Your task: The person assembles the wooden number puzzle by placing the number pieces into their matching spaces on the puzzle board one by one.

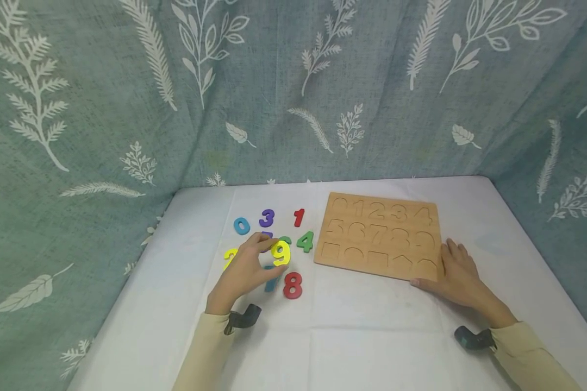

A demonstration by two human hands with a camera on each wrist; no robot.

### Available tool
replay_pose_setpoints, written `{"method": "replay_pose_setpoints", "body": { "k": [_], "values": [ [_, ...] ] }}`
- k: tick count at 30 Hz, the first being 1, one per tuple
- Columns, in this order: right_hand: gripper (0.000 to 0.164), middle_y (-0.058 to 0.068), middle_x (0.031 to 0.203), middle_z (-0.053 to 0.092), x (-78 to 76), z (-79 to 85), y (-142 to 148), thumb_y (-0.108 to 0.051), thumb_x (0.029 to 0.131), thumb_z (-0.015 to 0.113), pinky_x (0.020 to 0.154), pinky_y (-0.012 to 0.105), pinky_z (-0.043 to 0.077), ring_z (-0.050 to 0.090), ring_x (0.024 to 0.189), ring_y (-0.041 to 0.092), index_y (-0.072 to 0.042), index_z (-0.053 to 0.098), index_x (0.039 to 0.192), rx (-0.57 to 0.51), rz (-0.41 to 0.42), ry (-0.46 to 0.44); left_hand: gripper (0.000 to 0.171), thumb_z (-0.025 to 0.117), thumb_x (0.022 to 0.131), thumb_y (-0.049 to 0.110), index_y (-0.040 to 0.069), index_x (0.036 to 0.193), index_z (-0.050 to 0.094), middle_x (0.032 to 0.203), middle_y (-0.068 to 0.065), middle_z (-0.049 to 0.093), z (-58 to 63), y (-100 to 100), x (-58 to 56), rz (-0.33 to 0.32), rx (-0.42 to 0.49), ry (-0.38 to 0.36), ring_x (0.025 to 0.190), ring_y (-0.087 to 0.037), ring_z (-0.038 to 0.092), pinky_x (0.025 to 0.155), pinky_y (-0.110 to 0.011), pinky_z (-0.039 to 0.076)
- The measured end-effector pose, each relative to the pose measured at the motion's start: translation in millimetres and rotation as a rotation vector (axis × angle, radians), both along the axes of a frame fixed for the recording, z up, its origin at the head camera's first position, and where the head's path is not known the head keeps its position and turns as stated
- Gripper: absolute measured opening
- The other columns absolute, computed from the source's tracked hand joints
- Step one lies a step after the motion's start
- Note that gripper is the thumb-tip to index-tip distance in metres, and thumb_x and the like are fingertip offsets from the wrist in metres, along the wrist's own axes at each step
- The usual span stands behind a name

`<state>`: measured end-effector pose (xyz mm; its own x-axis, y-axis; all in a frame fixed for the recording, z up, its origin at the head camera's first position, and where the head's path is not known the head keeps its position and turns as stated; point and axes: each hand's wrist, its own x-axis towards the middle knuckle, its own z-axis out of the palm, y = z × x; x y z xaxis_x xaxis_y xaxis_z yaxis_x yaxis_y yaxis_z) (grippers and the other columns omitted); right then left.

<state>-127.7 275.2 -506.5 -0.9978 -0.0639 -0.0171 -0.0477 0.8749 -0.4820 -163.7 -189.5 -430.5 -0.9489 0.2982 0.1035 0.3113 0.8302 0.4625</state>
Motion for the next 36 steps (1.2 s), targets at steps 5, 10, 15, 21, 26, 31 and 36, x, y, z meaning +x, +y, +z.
{"method": "replay_pose_setpoints", "body": {
  "k": [5,10,15,21,26,31,36],
  "values": [
    [0.128,0.052,0.156,0.013,-0.7,-0.9,0.5,-0.056,0.077,0.084,0.115,0.08,0.015,0.012,0.142,0.074,0.028,0.018,0.149,0.004,0.003,-0.004,0.065,0.087,0.082,0.037,0.01,0.137,0.066,0.13,-0.007,0.06,5.9,14.9,-4.4,-0.02,0.006,0.004,0.12,-0.031,0.062,0.097,-0.045,0.06],
    [0.128,0.052,0.155,0.014,-1.1,-1.2,0.8,-0.056,0.077,0.084,0.114,0.081,0.016,0.013,0.142,0.074,0.028,0.019,0.148,0.01,0.007,0.006,0.064,0.088,0.081,0.033,0.009,0.136,0.067,0.131,-0.008,0.06,10.7,28.0,-7.9,-0.056,0.044,0.013,0.12,-0.03,0.06,0.098,-0.046,0.06],
    [0.127,0.052,0.155,0.015,-0.9,-1.1,-0.1,-0.056,0.077,0.084,0.114,0.08,0.017,0.014,0.142,0.074,0.029,0.021,0.148,0.019,0.004,0.014,0.062,0.087,0.081,0.03,0.009,0.136,0.068,0.13,-0.005,0.059,11.7,38.1,-12.6,-0.108,0.09,0.01,0.118,-0.029,0.059,0.097,-0.046,0.06],
    [0.127,0.053,0.154,0.014,-0.2,-0.6,-1.3,-0.056,0.077,0.083,0.114,0.08,0.017,0.013,0.142,0.074,0.029,0.021,0.148,0.017,0.003,0.014,0.058,0.088,0.08,0.027,0.008,0.132,0.07,0.122,-0.004,0.061,14.5,49.7,-17.7,-0.186,0.119,0.07,0.111,-0.023,0.063,0.092,-0.042,0.062],
    [0.128,0.053,0.155,0.013,-0.1,-0.8,0.1,-0.057,0.077,0.083,0.115,0.08,0.016,0.012,0.142,0.074,0.029,0.02,0.148,0.014,0.003,0.005,0.058,0.088,0.08,0.028,0.008,0.131,0.07,0.126,-0.006,0.062,19.0,62.8,-21.7,-0.213,0.126,0.089,0.116,-0.024,0.063,0.097,-0.042,0.061],
    [0.127,0.053,0.155,0.013,-0.7,-2.1,0.1,-0.057,0.077,0.082,0.116,0.079,0.016,0.013,0.143,0.074,0.028,0.02,0.148,0.027,0.003,0.009,0.058,0.086,0.082,0.029,0.007,0.132,0.069,0.129,-0.01,0.06,21.0,75.6,-27.9,-0.252,0.151,0.071,0.117,-0.033,0.063,0.1,-0.045,0.059],
    [0.127,0.053,0.155,0.013,0.6,-1.0,-1.0,-0.056,0.077,0.083,0.115,0.081,0.015,0.012,0.143,0.074,0.027,0.02,0.149,-0.006,0.006,0.014,0.059,0.085,0.083,0.032,0.008,0.133,0.068,0.127,-0.007,0.06,21.8,90.3,-35.8,-0.302,0.162,0.063,0.115,-0.028,0.061,0.101,-0.044,0.058]
  ]
}}
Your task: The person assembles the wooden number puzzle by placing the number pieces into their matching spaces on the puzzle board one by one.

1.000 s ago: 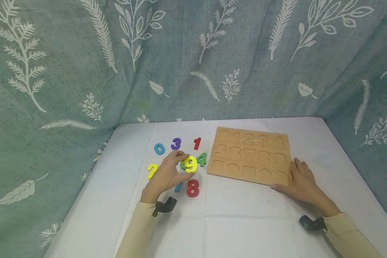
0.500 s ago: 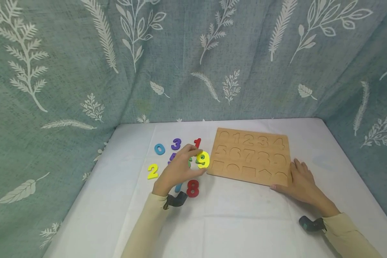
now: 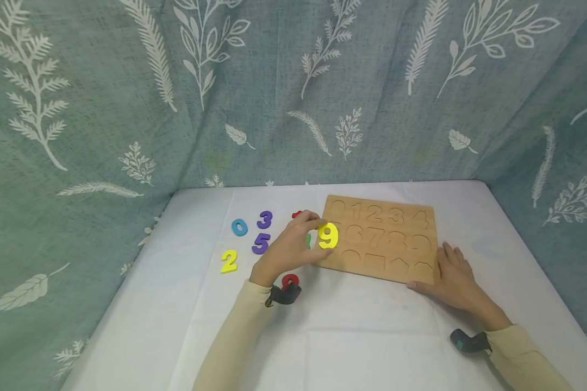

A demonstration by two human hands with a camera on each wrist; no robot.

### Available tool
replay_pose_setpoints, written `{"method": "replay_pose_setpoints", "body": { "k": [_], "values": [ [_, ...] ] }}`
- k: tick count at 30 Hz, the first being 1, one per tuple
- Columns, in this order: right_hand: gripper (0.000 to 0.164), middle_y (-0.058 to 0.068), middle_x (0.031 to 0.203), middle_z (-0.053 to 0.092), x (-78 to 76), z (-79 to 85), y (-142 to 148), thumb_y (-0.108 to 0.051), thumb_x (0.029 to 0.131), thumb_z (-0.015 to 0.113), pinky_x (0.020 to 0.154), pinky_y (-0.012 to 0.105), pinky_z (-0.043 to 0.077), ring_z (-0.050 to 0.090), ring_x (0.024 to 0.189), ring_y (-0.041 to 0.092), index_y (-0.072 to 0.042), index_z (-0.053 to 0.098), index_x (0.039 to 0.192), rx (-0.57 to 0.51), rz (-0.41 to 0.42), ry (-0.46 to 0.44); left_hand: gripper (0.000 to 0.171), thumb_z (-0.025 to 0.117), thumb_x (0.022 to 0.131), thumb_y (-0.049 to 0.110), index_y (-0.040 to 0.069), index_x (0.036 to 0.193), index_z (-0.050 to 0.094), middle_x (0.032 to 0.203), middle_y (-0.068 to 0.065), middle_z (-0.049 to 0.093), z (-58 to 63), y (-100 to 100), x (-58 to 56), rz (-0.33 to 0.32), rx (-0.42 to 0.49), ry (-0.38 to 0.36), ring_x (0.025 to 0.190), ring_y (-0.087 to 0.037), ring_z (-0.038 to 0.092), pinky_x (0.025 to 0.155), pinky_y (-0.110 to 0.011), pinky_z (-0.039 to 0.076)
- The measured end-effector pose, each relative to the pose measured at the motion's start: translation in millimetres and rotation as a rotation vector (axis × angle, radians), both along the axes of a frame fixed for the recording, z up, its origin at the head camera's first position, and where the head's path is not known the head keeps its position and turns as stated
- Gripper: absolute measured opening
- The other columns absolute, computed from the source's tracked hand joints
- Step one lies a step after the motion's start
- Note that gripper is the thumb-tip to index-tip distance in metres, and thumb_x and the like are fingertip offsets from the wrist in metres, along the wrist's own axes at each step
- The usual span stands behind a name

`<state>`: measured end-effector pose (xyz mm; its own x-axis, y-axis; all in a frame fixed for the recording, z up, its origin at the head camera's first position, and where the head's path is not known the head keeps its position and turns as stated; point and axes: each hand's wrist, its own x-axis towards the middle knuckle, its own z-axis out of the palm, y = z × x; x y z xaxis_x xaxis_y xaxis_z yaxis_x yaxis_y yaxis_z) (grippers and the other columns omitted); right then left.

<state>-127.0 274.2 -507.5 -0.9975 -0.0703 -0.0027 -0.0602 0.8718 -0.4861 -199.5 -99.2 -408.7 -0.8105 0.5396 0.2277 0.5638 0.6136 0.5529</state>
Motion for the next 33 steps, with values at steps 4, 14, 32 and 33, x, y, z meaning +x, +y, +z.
{"method": "replay_pose_setpoints", "body": {
  "k": [4,14,32,33],
  "values": [
    [0.126,0.052,0.156,0.013,0.6,0.6,0.4,-0.056,0.077,0.083,0.114,0.081,0.016,0.012,0.143,0.074,0.026,0.02,0.15,-0.006,0.002,0.004,0.059,0.086,0.083,0.032,0.006,0.133,0.068,0.124,-0.006,0.059,3.5,15.5,-3.5,-0.043,0.017,0.0,0.112,-0.021,0.059,0.101,-0.041,0.057],
    [0.126,0.052,0.155,0.014,-0.2,-1.5,1.4,-0.056,0.077,0.083,0.114,0.081,0.017,0.013,0.143,0.074,0.027,0.021,0.149,0.007,0.007,0.018,0.061,0.084,0.084,0.031,0.004,0.135,0.065,0.127,-0.007,0.058,7.4,55.8,-6.6,-0.111,-0.032,0.029,0.117,-0.027,0.059,0.103,-0.034,0.055],
    [0.127,0.051,0.157,0.013,0.7,0.8,-1.5,-0.058,0.078,0.082,0.116,0.08,0.015,0.012,0.144,0.072,0.026,0.02,0.15,0.029,-0.025,-0.03,0.058,0.081,0.086,0.036,0.009,0.134,0.066,0.13,-0.003,0.059,0.7,101.8,-17.3,-0.187,-0.078,0.089,0.119,-0.017,0.058,0.104,-0.025,0.052],
    [0.127,0.051,0.157,0.013,0.7,1.0,-1.6,-0.059,0.078,0.081,0.116,0.08,0.015,0.012,0.144,0.072,0.026,0.02,0.15,0.032,-0.025,-0.032,0.057,0.081,0.086,0.035,0.009,0.134,0.065,0.131,-0.003,0.059,-0.1,103.8,-18.4,-0.194,-0.072,0.087,0.119,-0.017,0.058,0.104,-0.025,0.052]
  ]
}}
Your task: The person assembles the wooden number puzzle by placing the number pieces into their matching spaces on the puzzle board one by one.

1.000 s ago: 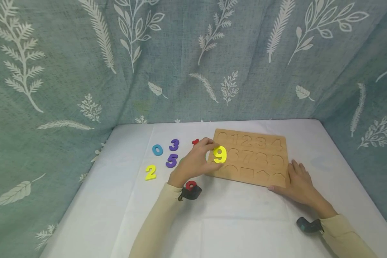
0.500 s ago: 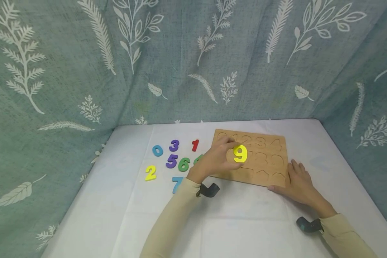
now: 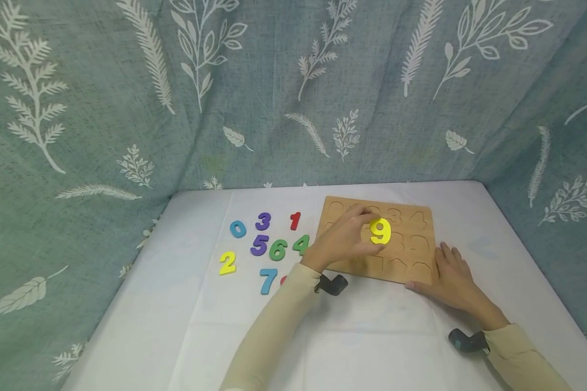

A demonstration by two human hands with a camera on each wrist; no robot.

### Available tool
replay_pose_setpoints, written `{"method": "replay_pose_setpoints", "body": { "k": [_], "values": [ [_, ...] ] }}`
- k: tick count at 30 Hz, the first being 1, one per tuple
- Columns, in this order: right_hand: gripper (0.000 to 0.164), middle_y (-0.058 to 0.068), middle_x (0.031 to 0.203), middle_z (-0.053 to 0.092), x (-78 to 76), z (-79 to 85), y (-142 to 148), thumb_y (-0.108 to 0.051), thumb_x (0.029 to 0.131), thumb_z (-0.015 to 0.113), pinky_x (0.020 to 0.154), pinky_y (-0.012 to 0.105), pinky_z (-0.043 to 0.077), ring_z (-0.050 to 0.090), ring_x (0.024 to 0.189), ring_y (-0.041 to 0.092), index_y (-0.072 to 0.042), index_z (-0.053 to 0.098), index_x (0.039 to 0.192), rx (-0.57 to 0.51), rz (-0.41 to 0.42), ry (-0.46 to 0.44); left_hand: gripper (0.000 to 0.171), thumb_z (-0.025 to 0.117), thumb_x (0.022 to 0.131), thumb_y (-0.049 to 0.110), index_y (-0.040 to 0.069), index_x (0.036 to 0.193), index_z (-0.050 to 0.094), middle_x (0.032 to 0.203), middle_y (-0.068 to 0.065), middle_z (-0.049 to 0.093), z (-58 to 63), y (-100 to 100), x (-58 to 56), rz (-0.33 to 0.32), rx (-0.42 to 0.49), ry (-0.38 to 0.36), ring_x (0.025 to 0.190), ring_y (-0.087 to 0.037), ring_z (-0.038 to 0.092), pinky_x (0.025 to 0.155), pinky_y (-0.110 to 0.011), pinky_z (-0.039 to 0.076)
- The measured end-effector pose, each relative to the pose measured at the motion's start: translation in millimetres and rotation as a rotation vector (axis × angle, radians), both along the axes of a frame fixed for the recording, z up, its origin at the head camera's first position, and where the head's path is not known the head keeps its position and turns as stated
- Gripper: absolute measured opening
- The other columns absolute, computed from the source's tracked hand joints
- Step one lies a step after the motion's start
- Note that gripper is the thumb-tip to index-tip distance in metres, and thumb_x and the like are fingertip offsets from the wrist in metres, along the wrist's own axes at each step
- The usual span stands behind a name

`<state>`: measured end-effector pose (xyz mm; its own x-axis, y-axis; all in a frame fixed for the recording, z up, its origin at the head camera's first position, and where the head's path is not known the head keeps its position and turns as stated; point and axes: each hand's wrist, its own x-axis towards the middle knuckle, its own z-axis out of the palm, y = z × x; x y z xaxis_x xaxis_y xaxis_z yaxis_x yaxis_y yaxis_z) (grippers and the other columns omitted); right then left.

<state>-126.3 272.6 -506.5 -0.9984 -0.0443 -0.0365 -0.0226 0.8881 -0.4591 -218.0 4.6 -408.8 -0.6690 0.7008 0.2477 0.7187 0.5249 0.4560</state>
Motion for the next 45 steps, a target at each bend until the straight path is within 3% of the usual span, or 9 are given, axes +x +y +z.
{"method": "replay_pose_setpoints", "body": {
  "k": [16,26,35,45],
  "values": [
    [0.13,0.051,0.158,0.011,-0.9,-2.6,3.3,-0.063,0.078,0.08,0.115,0.08,0.015,0.011,0.145,0.072,0.024,0.018,0.152,-0.021,0.009,-0.012,0.063,0.081,0.087,0.037,0.009,0.14,0.063,0.132,-0.005,0.059,-7.7,35.4,-13.1,-0.009,-0.023,0.003,0.119,-0.016,0.058,0.103,-0.024,0.051],
    [0.131,0.05,0.158,0.012,-1.9,-3.2,4.1,-0.065,0.078,0.079,0.115,0.08,0.016,0.012,0.144,0.072,0.025,0.019,0.151,-0.004,0.011,-0.014,0.063,0.08,0.087,0.037,0.008,0.141,0.062,0.141,-0.006,0.059,-18.3,53.0,-18.5,-0.003,-0.063,-0.04,0.13,-0.019,0.057,0.11,-0.029,0.049],
    [0.132,0.05,0.159,0.011,-2.1,-0.5,3.5,-0.065,0.078,0.079,0.116,0.079,0.014,0.01,0.145,0.071,0.024,0.017,0.152,-0.015,0.0,-0.03,0.066,0.079,0.089,0.042,0.01,0.144,0.061,0.144,-0.003,0.057,-30.2,70.9,-23.6,-0.01,-0.065,-0.083,0.133,-0.015,0.055,0.112,-0.025,0.047],
    [0.13,0.05,0.158,0.013,-2.0,-1.9,4.9,-0.064,0.077,0.081,0.115,0.08,0.017,0.013,0.144,0.072,0.024,0.02,0.151,-0.021,0.004,-0.01,0.064,0.081,0.087,0.038,0.009,0.142,0.062,0.138,-0.003,0.058,-38.4,89.5,-25.2,-0.005,-0.085,-0.104,0.126,-0.014,0.056,0.108,-0.021,0.048]
  ]
}}
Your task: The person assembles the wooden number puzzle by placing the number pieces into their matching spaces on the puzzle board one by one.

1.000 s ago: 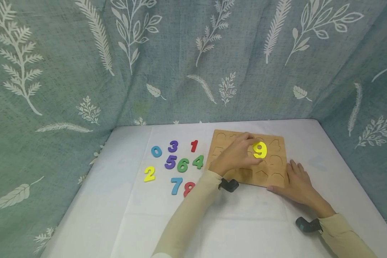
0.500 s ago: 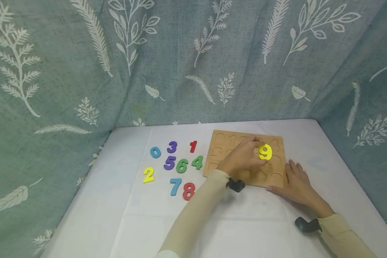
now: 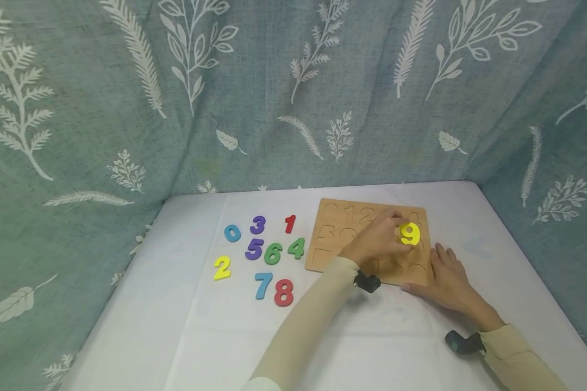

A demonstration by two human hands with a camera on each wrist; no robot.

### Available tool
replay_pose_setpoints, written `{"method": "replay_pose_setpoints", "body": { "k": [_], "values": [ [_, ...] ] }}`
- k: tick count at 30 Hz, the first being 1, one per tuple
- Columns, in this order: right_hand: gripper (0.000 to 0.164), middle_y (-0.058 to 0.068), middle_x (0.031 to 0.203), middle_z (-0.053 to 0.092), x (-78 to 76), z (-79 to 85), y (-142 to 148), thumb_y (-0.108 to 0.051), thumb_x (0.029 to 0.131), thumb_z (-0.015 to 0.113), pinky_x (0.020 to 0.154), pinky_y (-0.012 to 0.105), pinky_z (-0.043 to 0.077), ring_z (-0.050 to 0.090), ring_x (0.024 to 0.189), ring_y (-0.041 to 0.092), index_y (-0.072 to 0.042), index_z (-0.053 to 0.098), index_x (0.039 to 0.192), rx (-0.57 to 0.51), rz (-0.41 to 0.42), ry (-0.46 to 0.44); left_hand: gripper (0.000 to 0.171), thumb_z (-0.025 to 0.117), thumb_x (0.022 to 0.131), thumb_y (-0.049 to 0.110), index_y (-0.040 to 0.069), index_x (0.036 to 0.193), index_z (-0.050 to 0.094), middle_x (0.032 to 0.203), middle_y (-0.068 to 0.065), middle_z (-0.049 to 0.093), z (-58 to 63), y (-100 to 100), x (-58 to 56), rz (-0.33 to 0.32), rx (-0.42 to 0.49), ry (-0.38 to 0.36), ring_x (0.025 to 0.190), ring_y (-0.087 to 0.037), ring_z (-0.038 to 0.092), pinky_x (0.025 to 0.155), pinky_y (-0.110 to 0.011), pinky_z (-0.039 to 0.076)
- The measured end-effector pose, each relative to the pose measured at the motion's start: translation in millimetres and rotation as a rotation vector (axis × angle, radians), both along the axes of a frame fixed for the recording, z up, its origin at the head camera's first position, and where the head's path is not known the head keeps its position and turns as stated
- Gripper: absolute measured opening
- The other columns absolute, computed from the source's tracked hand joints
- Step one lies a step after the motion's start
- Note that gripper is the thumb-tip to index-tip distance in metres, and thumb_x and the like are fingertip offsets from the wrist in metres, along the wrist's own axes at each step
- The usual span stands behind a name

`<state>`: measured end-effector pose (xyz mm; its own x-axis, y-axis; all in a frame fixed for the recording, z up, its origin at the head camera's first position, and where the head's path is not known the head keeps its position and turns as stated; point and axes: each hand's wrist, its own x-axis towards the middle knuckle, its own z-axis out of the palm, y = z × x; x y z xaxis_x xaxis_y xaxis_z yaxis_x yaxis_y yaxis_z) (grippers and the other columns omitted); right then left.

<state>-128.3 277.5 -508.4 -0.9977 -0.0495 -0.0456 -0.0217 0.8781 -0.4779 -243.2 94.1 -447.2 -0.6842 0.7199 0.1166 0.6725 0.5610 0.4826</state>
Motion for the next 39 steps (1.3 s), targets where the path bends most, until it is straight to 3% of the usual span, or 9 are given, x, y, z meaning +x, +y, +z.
{"method": "replay_pose_setpoints", "body": {
  "k": [11,30,39],
  "values": [
    [0.131,0.05,0.157,0.014,0.5,0.0,-0.8,-0.065,0.077,0.08,0.114,0.081,0.018,0.014,0.143,0.072,0.025,0.02,0.151,0.007,0.003,0.011,0.064,0.079,0.088,0.042,0.008,0.141,0.063,0.14,-0.006,0.06,-23.9,11.9,-7.4,0.0,-0.036,0.051,0.128,-0.016,0.055,0.109,-0.023,0.048],
    [0.13,0.048,0.159,0.013,1.3,1.0,-1.2,-0.065,0.078,0.079,0.115,0.079,0.017,0.013,0.145,0.07,0.025,0.019,0.151,0.004,0.002,0.007,0.061,0.078,0.088,0.041,0.012,0.14,0.064,0.135,0.0,0.056,-44.2,24.1,-6.7,0.027,-0.039,-0.031,0.122,-0.01,0.053,0.104,-0.015,0.046],
    [0.129,0.048,0.16,0.013,2.3,0.6,-0.9,-0.065,0.079,0.078,0.116,0.079,0.016,0.012,0.146,0.069,0.024,0.019,0.152,0.0,0.002,0.005,0.061,0.075,0.089,0.045,0.012,0.14,0.065,0.139,0.0,0.058,-51.5,27.2,-7.2,0.007,-0.076,0.004,0.128,-0.011,0.053,0.11,-0.018,0.044]
  ]
}}
